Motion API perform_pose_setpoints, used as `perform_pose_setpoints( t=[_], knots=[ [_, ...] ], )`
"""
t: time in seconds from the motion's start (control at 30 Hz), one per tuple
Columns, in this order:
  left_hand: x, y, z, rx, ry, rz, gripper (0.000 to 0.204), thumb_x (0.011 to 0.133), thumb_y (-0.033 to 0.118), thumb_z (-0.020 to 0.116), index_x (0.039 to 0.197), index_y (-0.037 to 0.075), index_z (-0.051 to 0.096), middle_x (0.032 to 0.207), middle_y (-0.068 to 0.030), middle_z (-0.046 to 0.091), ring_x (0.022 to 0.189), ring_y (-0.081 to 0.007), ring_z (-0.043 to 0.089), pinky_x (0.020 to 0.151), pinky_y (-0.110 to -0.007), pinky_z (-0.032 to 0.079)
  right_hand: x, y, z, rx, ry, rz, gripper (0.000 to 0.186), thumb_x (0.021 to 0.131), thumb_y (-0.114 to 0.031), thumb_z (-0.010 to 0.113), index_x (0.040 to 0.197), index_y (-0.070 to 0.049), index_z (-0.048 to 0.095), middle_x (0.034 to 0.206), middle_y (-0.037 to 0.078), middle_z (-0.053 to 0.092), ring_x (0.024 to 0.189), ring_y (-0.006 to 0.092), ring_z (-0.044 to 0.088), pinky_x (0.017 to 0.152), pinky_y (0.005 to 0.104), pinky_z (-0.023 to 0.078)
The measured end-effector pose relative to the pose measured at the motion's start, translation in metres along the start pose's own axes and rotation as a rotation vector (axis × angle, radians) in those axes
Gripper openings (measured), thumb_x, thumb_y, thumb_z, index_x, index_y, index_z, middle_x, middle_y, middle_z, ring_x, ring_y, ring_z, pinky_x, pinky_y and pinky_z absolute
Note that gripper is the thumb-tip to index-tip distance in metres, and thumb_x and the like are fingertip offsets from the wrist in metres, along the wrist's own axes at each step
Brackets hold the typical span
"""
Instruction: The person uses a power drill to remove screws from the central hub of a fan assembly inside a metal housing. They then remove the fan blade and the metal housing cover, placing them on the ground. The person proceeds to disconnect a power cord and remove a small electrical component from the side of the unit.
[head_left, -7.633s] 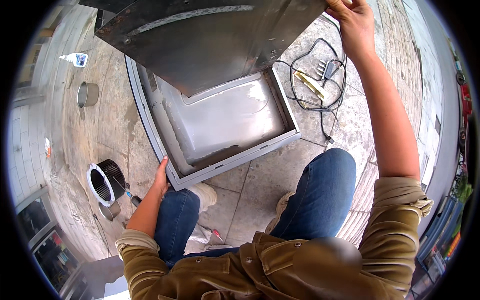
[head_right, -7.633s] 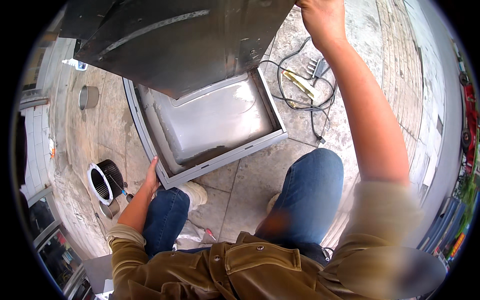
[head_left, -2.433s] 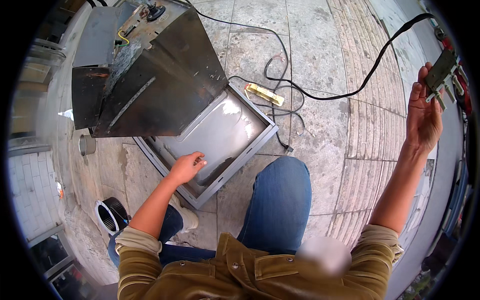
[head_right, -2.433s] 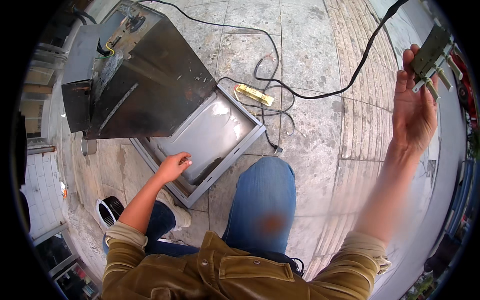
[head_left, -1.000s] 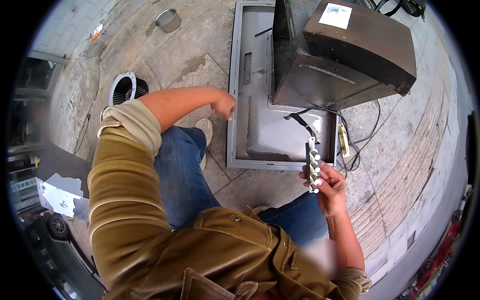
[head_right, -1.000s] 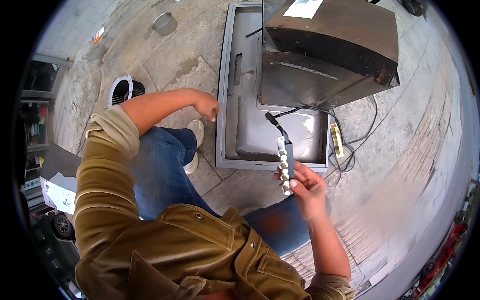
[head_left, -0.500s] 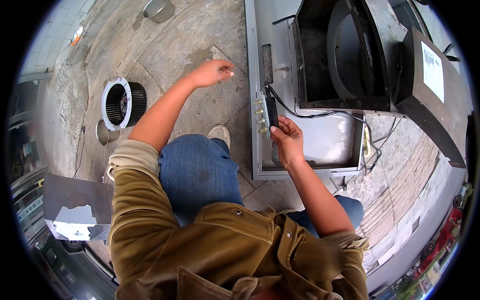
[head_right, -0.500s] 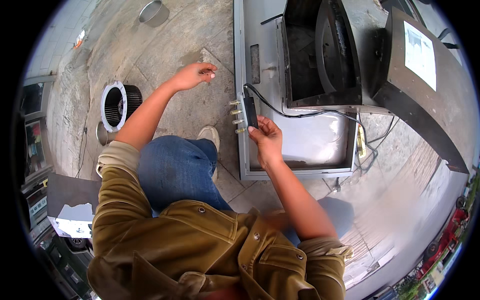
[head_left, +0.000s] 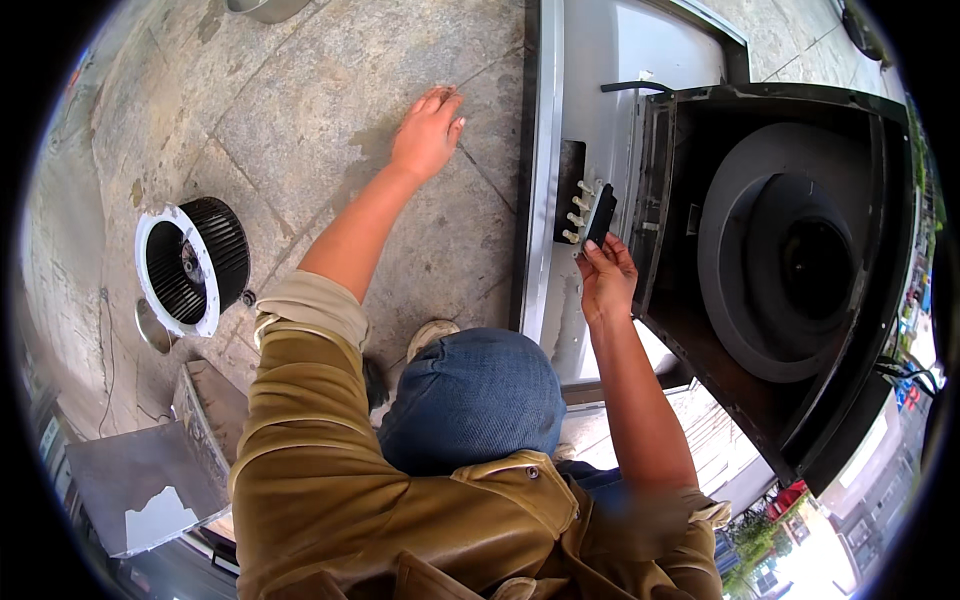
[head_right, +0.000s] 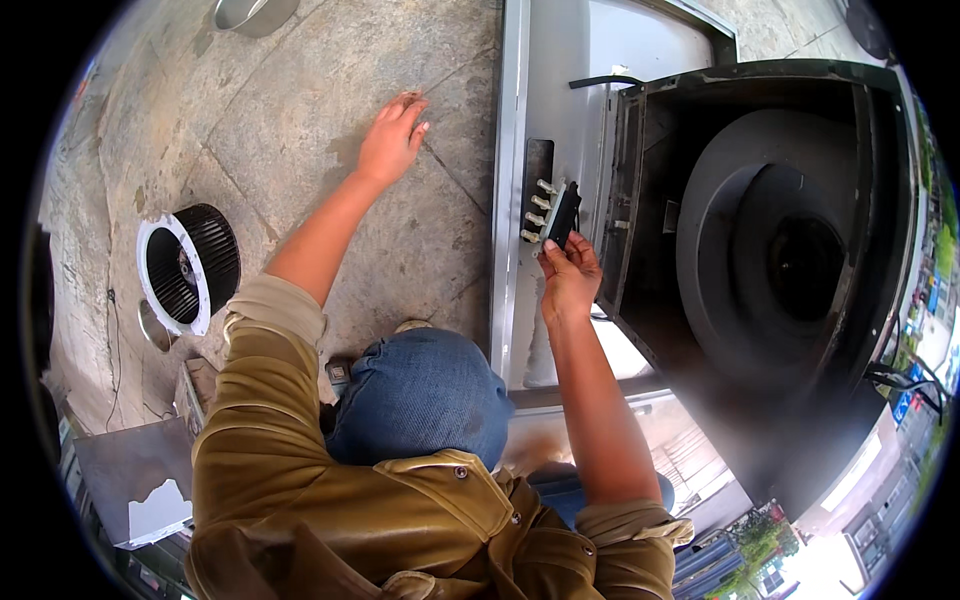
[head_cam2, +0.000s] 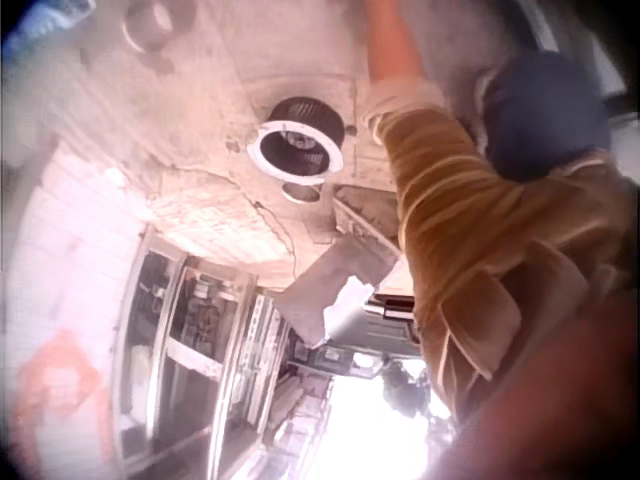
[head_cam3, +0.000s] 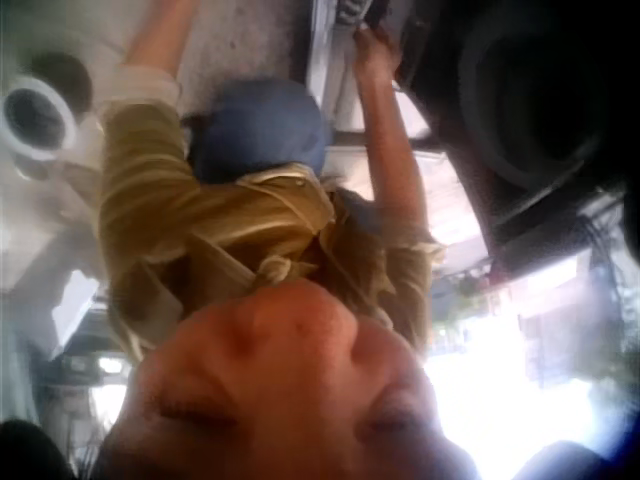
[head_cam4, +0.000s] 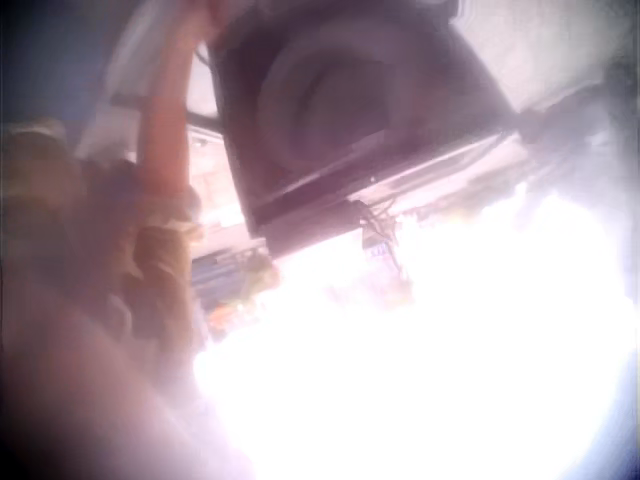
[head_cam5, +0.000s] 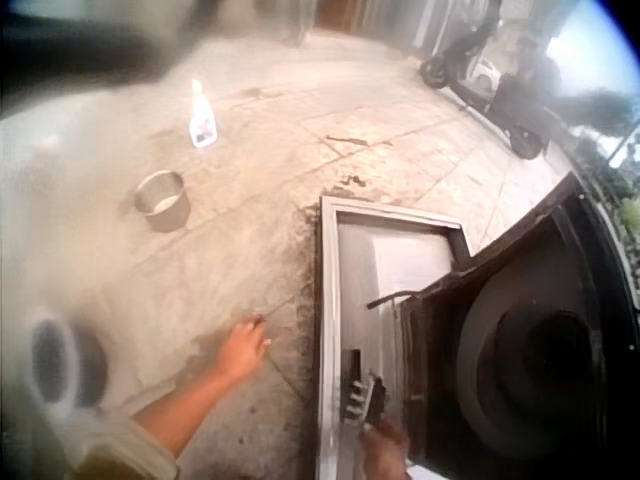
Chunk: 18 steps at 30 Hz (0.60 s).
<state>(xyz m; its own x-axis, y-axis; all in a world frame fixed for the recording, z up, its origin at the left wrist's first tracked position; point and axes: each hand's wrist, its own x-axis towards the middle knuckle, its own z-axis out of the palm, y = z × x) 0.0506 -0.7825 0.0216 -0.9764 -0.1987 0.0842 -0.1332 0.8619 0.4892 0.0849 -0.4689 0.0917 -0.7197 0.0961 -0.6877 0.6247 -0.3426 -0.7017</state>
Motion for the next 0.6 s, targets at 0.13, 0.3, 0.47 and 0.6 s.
perform_pose_setpoints(
  t=[0.13,0.3,0.47,0.6],
  knots=[
    [-0.017,-0.021,0.028,-0.067,-0.034,0.052,0.036,0.091,0.017,0.055,0.126,0.010,0.053,0.139,-0.0045,0.044,0.132,-0.0239,0.036,0.108,-0.038,0.034,0.028,-0.001,0.012,-0.148,0.040,-0.084,0.034,0.077,0.014,0.063,0.104,-0.005,0.053,0.099,0.006,0.058,0.087,0.0153,0.059,0.075,0.0298,0.052],
    [-0.029,-0.037,0.043,0.004,-0.060,0.130,0.035,0.091,0.017,0.052,0.125,0.011,0.052,0.142,-0.0028,0.041,0.135,-0.0224,0.033,0.111,-0.040,0.028,0.059,-0.004,0.019,-0.271,0.049,-0.212,0.038,0.073,0.016,0.066,0.104,-0.003,0.054,0.100,0.005,0.056,0.088,0.0141,0.057,0.078,0.0255,0.051],
    [-0.027,-0.035,0.040,0.022,-0.107,0.093,0.035,0.090,0.016,0.052,0.124,0.010,0.052,0.142,-0.0027,0.041,0.134,-0.0222,0.033,0.111,-0.040,0.029,0.066,0.013,0.020,-0.592,0.048,-0.347,0.049,0.073,0.013,0.067,0.119,0.007,0.051,0.114,0.013,0.057,0.102,0.0171,0.057,0.084,0.0263,0.049],
    [-0.026,-0.035,0.041,0.058,-0.081,0.122,0.035,0.089,0.016,0.052,0.123,0.009,0.053,0.140,-0.0036,0.043,0.133,-0.0223,0.035,0.110,-0.041,0.030,0.063,0.022,0.022,-0.693,0.025,-0.351,0.055,0.077,0.010,0.067,0.128,0.010,0.046,0.122,0.019,0.056,0.107,0.0197,0.057,0.086,0.0259,0.049]
  ],
)
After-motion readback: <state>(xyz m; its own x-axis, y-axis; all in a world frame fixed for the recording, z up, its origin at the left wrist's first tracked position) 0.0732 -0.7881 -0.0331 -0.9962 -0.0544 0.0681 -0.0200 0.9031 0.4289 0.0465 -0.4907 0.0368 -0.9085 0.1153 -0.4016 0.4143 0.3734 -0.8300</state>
